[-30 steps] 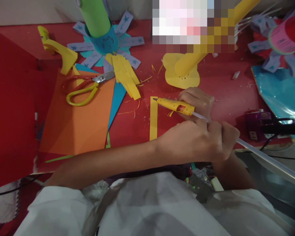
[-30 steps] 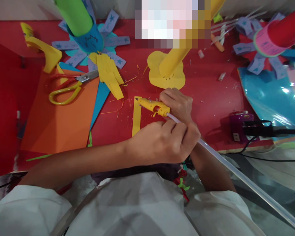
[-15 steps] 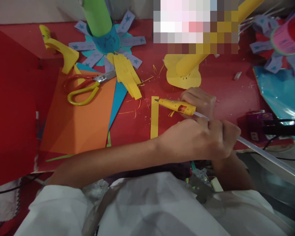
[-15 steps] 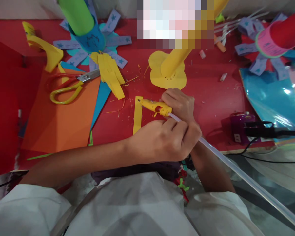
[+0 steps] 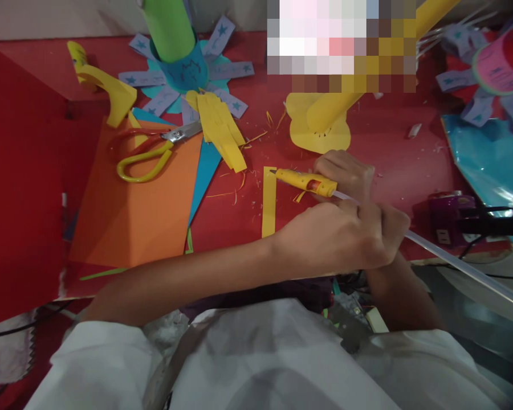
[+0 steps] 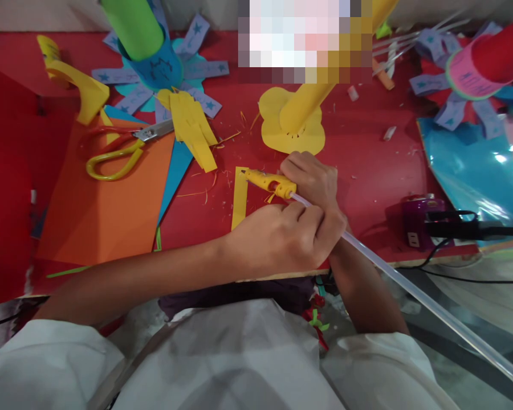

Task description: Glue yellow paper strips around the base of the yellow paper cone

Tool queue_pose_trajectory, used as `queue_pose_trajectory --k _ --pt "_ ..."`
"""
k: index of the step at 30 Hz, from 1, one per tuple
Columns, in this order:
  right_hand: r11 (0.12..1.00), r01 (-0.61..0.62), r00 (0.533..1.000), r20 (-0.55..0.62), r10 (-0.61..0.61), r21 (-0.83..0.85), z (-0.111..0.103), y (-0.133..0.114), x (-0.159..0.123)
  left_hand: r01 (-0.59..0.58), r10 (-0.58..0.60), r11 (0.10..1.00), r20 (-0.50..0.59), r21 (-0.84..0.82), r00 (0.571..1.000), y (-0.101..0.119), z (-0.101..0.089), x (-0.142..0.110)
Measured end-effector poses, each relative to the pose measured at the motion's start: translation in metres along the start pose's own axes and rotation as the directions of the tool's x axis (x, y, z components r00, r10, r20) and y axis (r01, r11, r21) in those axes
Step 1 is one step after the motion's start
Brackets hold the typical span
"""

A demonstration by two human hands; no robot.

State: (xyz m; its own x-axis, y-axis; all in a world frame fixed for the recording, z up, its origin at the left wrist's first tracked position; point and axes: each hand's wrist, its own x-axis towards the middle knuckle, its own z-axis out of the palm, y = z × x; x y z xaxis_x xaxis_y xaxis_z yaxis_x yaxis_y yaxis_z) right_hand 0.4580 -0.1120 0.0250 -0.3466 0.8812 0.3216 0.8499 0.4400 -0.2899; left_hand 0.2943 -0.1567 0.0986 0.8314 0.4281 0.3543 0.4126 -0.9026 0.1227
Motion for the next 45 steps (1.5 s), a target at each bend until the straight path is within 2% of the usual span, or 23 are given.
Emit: queue_pose_trajectory --k 3,6,9,13,16,19,23,26,30,33,39,42,45 --pt "0.999 0.023 0.999 -0.032 -0.024 -0.038 -0.003 -0.001 0.001 0.007 -0.007 1.000 0.050 -0.004 0.999 -0.001 0.000 0.001" --pt "0.997 0.006 1.000 -0.016 -0.007 -0.079 -0.004 0.000 0.001 0.022 -0.022 1.000 0.096 0.002 0.995 0.000 -0.002 0.001" --pt "0.996 0.009 1.000 -0.006 -0.010 -0.093 -0.006 -0.002 0.001 0.007 -0.010 0.998 0.055 0.055 0.998 0.000 -0.005 -0.006" --pt "0.994 0.004 1.000 -0.014 -0.006 -0.107 -0.007 -0.003 0.000 -0.035 0.036 0.994 -0.005 0.104 0.999 -0.003 -0.013 -0.028" --pt "0.996 0.016 1.000 -0.009 -0.017 -0.092 -0.005 0.001 0.000 -0.022 0.022 0.995 0.004 0.100 1.000 -0.011 -0.023 -0.051" --pt "0.998 0.026 1.000 -0.012 -0.026 -0.052 -0.002 0.005 0.001 -0.046 0.040 0.997 0.104 0.060 0.994 -0.021 -0.030 -0.076" --pt "1.000 -0.009 1.000 -0.002 0.009 -0.016 0.000 0.008 0.001 -0.039 0.026 0.999 0.318 0.035 0.948 -0.030 -0.029 -0.106" --pt "0.999 -0.021 1.000 -0.005 0.021 -0.030 0.002 0.008 0.001 -0.074 0.044 0.995 0.362 0.069 0.931 -0.032 -0.021 -0.119" --pt "1.000 -0.005 1.000 -0.006 0.005 -0.027 0.004 0.010 0.001 -0.149 0.103 0.978 0.287 0.143 0.952 -0.037 -0.011 -0.122" --pt "1.000 -0.010 1.000 0.004 0.010 -0.015 0.004 0.011 0.001 -0.212 0.172 0.968 0.255 0.138 0.952 -0.049 -0.006 -0.118" --pt "1.000 -0.018 1.000 0.012 0.018 -0.002 0.002 0.009 0.002 -0.261 0.260 0.964 0.325 -0.042 0.909 -0.077 -0.008 -0.108" --pt "1.000 -0.021 1.000 0.004 0.021 0.018 0.002 0.009 0.002 -0.218 0.234 0.972 0.399 -0.087 0.886 -0.073 -0.011 -0.101" --pt "0.999 -0.034 0.999 0.014 0.033 0.028 0.003 0.009 0.002 -0.181 0.182 0.983 0.412 -0.042 0.893 -0.061 -0.008 -0.097"
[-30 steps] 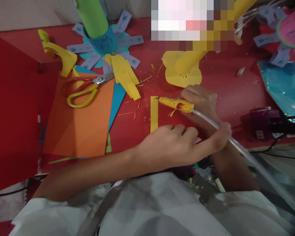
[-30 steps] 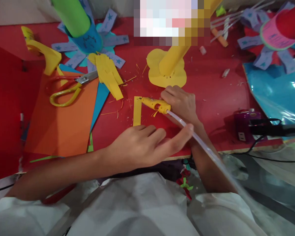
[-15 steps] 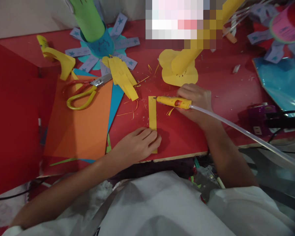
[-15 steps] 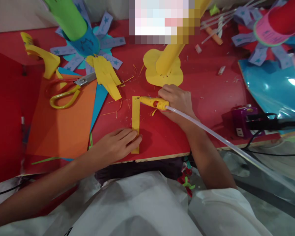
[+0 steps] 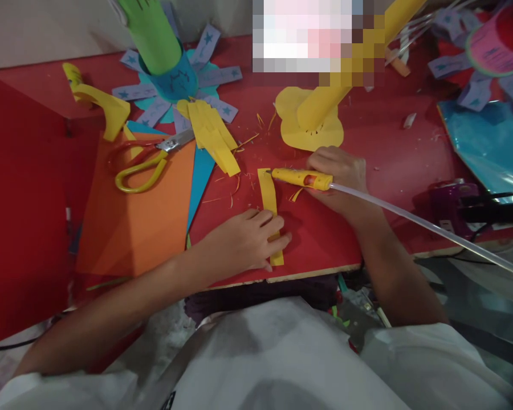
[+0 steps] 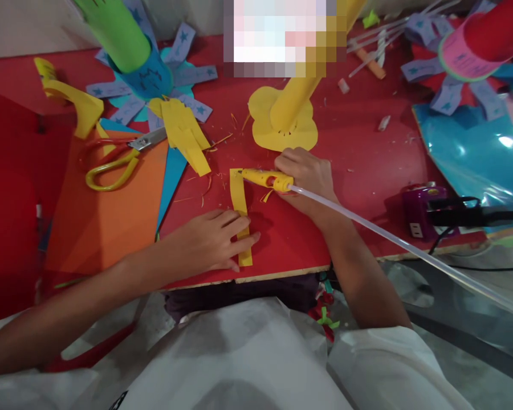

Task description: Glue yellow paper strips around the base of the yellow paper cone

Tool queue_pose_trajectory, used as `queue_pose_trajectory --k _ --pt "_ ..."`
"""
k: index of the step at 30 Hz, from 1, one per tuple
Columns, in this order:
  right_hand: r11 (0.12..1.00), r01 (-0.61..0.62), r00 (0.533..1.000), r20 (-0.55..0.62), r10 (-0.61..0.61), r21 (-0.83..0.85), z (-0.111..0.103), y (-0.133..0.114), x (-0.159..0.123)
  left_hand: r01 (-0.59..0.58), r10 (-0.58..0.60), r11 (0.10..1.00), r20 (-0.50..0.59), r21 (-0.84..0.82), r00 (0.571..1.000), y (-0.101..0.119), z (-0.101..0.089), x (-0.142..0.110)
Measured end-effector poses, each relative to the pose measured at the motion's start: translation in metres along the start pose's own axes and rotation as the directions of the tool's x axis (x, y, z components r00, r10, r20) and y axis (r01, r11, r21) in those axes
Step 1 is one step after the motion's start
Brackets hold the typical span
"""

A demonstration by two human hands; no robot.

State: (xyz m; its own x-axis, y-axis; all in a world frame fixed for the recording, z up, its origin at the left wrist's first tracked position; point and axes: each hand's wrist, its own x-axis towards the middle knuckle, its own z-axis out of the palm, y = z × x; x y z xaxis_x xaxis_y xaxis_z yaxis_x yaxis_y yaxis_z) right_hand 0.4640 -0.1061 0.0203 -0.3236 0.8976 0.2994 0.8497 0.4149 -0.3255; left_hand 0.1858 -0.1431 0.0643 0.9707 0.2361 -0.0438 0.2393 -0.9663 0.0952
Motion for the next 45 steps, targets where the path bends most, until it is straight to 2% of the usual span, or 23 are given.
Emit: queue_pose_trajectory --k 4,7,10,15,19,23,28,31,33,37,40,45 --pt "1.000 -0.016 1.000 0.013 0.016 -0.013 0.001 0.000 0.000 0.047 -0.040 0.996 -0.088 0.076 0.995 0.007 0.013 0.009" --pt "0.999 -0.009 1.000 0.017 0.010 -0.033 0.001 -0.001 0.000 0.052 -0.037 0.994 -0.148 0.093 0.988 0.001 0.020 0.013" --pt "0.999 -0.003 1.000 0.001 0.003 -0.048 0.000 -0.003 0.000 -0.006 0.014 0.999 -0.165 0.045 0.986 -0.013 0.015 0.013" --pt "0.999 0.004 1.000 0.021 -0.003 -0.049 -0.001 -0.002 0.000 -0.095 0.070 0.985 -0.168 -0.146 0.983 -0.035 0.005 0.004" --pt "1.000 0.000 0.999 0.037 0.001 -0.031 -0.003 -0.001 0.000 -0.074 0.058 0.996 -0.240 -0.059 0.969 -0.034 0.013 0.003" --pt "1.000 -0.008 0.999 0.049 0.009 -0.014 -0.003 -0.001 0.001 -0.029 0.026 1.000 -0.195 -0.009 0.980 -0.029 0.019 0.002" --pt "1.000 -0.011 0.999 0.034 0.011 -0.005 -0.001 0.000 0.000 -0.060 0.051 0.995 -0.113 -0.076 0.992 -0.014 0.015 -0.003" --pt "0.999 -0.032 0.999 0.040 0.032 -0.008 0.000 0.001 0.000 -0.015 0.005 0.996 -0.117 -0.083 0.993 -0.002 0.020 0.000" --pt "0.999 -0.029 0.999 0.045 0.030 -0.016 0.000 0.000 -0.001 0.032 -0.041 0.998 -0.156 -0.057 0.987 0.001 0.027 0.004" --pt "1.000 -0.006 0.999 0.047 0.006 -0.018 -0.001 0.000 0.001 0.061 -0.062 0.998 -0.269 -0.012 0.961 -0.007 0.037 0.009" --pt "1.000 0.000 0.999 0.036 0.000 0.000 -0.001 -0.001 0.001 0.018 -0.047 0.996 -0.329 -0.092 0.943 -0.018 0.038 0.005" --pt "0.999 -0.036 0.999 0.035 0.036 -0.003 -0.001 -0.002 0.001 -0.052 -0.015 0.963 -0.244 -0.266 0.970 -0.028 0.035 -0.003"
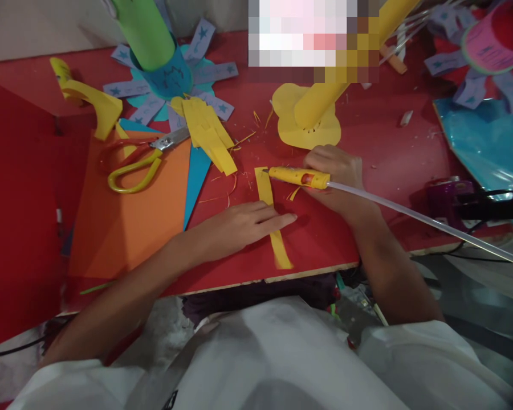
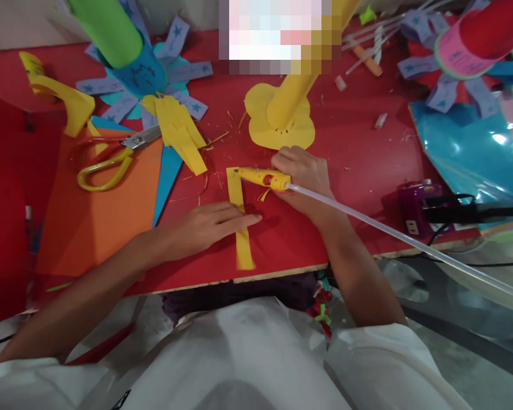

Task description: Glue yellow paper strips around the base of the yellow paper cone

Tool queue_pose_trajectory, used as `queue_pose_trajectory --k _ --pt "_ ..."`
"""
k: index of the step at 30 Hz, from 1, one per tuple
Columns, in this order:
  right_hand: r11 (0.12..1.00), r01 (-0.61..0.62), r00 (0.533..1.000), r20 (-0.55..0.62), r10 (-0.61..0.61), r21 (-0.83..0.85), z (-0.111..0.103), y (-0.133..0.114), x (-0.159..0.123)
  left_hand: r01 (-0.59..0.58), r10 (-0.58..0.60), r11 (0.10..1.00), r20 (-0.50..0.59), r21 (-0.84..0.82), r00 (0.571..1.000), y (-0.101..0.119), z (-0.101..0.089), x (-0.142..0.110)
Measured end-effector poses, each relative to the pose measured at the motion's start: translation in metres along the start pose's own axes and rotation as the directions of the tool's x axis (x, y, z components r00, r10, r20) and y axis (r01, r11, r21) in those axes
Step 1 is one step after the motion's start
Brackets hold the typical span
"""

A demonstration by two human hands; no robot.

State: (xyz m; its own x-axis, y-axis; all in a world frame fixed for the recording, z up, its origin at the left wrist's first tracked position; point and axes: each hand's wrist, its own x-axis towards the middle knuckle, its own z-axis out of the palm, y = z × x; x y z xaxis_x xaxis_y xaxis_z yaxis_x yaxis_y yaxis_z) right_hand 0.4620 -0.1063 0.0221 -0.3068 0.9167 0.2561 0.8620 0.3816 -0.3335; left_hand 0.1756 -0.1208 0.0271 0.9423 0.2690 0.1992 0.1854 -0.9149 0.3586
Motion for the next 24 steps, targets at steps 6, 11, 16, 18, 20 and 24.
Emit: queue_pose_trajectory --k 6,11,16,18,20,24 --pt "1.000 -0.005 0.999 0.046 0.005 -0.007 -0.004 -0.001 0.001 0.010 0.002 0.985 -0.072 0.170 0.997 0.009 0.009 0.005" --pt "1.000 0.015 0.999 0.042 -0.015 -0.001 -0.002 0.000 0.000 0.129 -0.087 0.963 -0.180 0.236 0.980 0.012 0.012 0.007" --pt "1.000 0.006 1.000 -0.005 -0.006 0.017 0.001 -0.001 0.000 0.253 -0.208 0.941 -0.208 0.223 0.956 0.010 0.013 0.006" --pt "1.000 0.001 1.000 -0.004 -0.001 0.021 0.002 0.000 0.000 0.276 -0.228 0.936 -0.218 0.218 0.949 0.010 0.015 0.004" --pt "1.000 -0.002 1.000 -0.001 0.002 0.014 0.003 0.002 0.000 0.292 -0.241 0.936 -0.245 0.195 0.939 0.010 0.016 0.003" --pt "1.000 0.014 1.000 0.015 -0.015 0.007 0.004 0.005 -0.001 0.349 -0.315 0.931 -0.252 0.105 0.915 0.007 0.016 0.005"
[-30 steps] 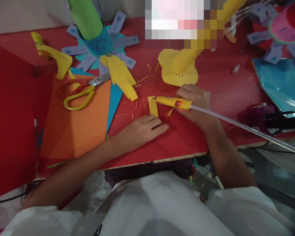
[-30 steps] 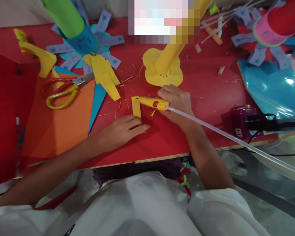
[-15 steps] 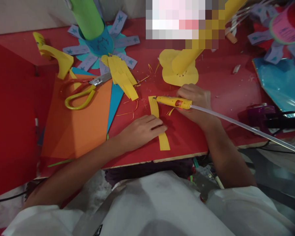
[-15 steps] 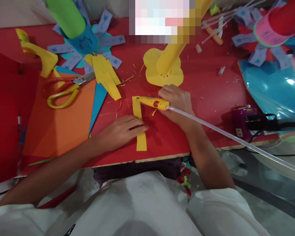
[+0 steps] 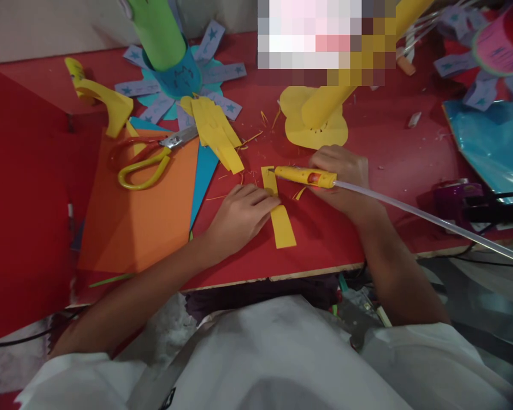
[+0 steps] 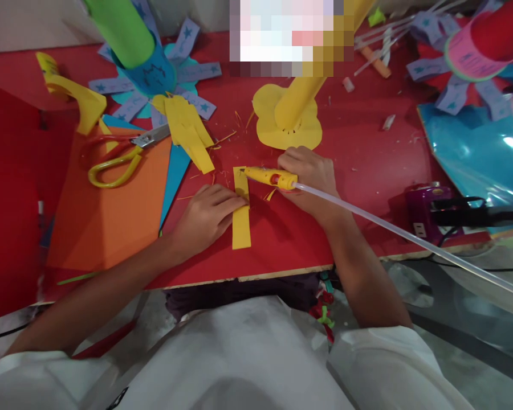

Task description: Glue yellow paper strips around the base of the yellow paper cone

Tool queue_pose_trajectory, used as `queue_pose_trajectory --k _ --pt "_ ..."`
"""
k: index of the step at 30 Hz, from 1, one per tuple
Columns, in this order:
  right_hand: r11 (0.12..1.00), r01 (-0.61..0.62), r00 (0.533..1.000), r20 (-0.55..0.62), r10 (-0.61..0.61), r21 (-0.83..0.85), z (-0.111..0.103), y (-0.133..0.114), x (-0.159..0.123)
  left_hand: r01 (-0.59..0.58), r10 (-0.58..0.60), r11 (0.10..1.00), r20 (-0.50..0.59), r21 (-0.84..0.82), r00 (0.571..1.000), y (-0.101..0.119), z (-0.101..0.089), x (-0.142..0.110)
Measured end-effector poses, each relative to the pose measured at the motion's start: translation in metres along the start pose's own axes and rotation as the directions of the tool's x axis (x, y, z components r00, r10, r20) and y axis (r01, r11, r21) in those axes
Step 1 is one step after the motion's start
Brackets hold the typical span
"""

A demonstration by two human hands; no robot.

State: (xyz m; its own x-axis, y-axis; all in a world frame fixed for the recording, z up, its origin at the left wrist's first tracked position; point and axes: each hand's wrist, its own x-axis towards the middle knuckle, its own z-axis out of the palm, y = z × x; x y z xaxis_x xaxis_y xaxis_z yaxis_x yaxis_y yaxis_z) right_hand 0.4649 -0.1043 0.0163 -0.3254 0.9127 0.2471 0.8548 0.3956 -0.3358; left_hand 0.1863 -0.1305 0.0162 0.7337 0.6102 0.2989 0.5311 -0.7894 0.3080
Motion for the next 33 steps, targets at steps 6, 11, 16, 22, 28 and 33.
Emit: queue_pose_trajectory --k 6,11,16,22,28,33 --pt "0.999 0.017 1.000 -0.013 -0.017 0.029 -0.0001 -0.0031 0.0008 0.099 -0.099 0.995 0.033 -0.016 0.995 -0.0002 0.0012 0.0064" --pt "0.999 0.019 0.999 -0.026 -0.018 0.033 0.0007 -0.0031 0.0002 0.176 -0.176 0.984 0.005 -0.030 0.984 0.0017 0.0028 0.0068" --pt "0.999 0.004 1.000 0.001 -0.004 0.033 0.0010 -0.0026 0.0004 0.132 -0.132 0.990 0.013 -0.052 0.991 0.0011 -0.0001 0.0067" --pt "0.999 0.016 1.000 0.000 -0.016 0.040 0.0002 -0.0020 0.0005 0.107 -0.106 0.989 0.016 -0.103 0.994 -0.0020 -0.0012 0.0060" --pt "1.000 0.012 1.000 0.016 -0.012 0.028 -0.0017 -0.0035 0.0011 0.113 -0.112 0.990 0.020 -0.080 0.994 -0.0020 0.0034 0.0064" --pt "0.998 -0.012 1.000 0.018 0.011 0.053 -0.0040 -0.0076 0.0004 0.128 -0.124 0.989 0.046 -0.076 0.991 0.0008 -0.0011 0.0076"
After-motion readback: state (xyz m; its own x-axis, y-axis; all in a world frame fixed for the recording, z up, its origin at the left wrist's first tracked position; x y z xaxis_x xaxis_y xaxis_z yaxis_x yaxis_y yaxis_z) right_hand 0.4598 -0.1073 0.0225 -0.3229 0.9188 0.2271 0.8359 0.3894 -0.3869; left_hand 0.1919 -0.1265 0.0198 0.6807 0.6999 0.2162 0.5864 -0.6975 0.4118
